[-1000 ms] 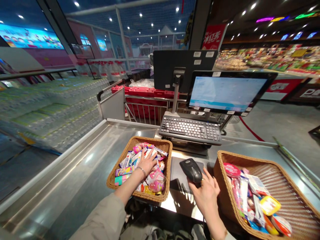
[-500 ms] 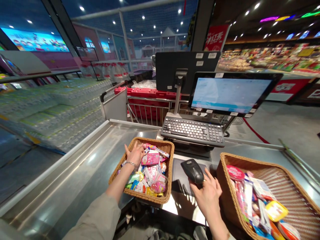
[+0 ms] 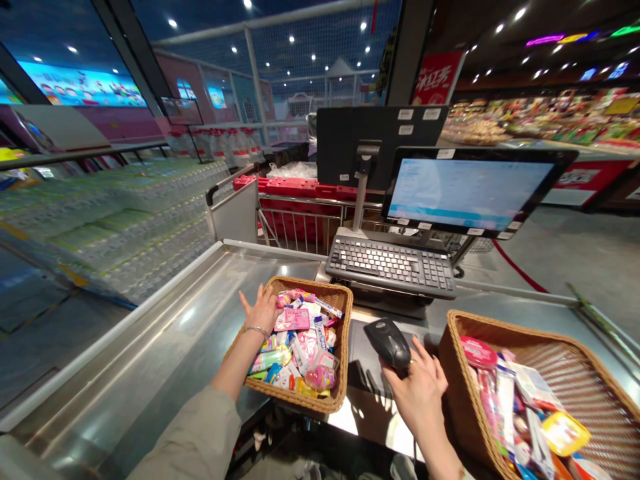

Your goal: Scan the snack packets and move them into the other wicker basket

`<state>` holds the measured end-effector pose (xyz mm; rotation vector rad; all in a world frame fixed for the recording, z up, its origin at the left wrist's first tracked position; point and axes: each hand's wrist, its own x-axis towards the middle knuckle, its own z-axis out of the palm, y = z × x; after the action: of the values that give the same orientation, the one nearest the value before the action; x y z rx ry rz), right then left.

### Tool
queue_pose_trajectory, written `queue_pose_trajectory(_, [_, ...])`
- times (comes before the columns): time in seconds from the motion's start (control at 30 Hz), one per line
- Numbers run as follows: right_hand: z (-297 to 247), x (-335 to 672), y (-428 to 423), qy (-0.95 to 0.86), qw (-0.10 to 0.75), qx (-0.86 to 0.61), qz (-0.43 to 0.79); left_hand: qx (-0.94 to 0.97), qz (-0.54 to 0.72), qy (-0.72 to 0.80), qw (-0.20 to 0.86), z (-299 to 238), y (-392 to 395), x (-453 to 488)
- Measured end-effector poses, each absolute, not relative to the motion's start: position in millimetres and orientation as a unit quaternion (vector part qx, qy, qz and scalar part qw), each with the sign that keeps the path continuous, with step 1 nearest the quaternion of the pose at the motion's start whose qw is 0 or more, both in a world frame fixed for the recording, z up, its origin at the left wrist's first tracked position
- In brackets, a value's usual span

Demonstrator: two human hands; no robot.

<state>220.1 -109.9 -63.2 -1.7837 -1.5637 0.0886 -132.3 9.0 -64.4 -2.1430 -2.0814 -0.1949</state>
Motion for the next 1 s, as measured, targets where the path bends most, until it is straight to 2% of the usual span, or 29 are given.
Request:
queue_pose_trajectory(0.23, [-59,220,-109,-0.609,0.373,-0.699,0.034,-0.795,-0.052,-0.599,0.084,-70,-7,-120])
queue_pose_trajectory(0.53, [-61,220,-111,-0.611,0.368,-0.701,0.024,-0.772,0.039,-0.632,0.047,-68,-11,-127])
queue_pose_trajectory(0.8, [-63,222,-114,-0.608,0.369,-0.702,0.019,-0.770,0.028,-0.636,0.023,-67,-9,-127])
queue_pose_trajectory(1.0, [-65,225,-116,-0.608,0.377,-0.699,-0.002,-0.787,-0.012,-0.614,0.056,-69,-9,-127])
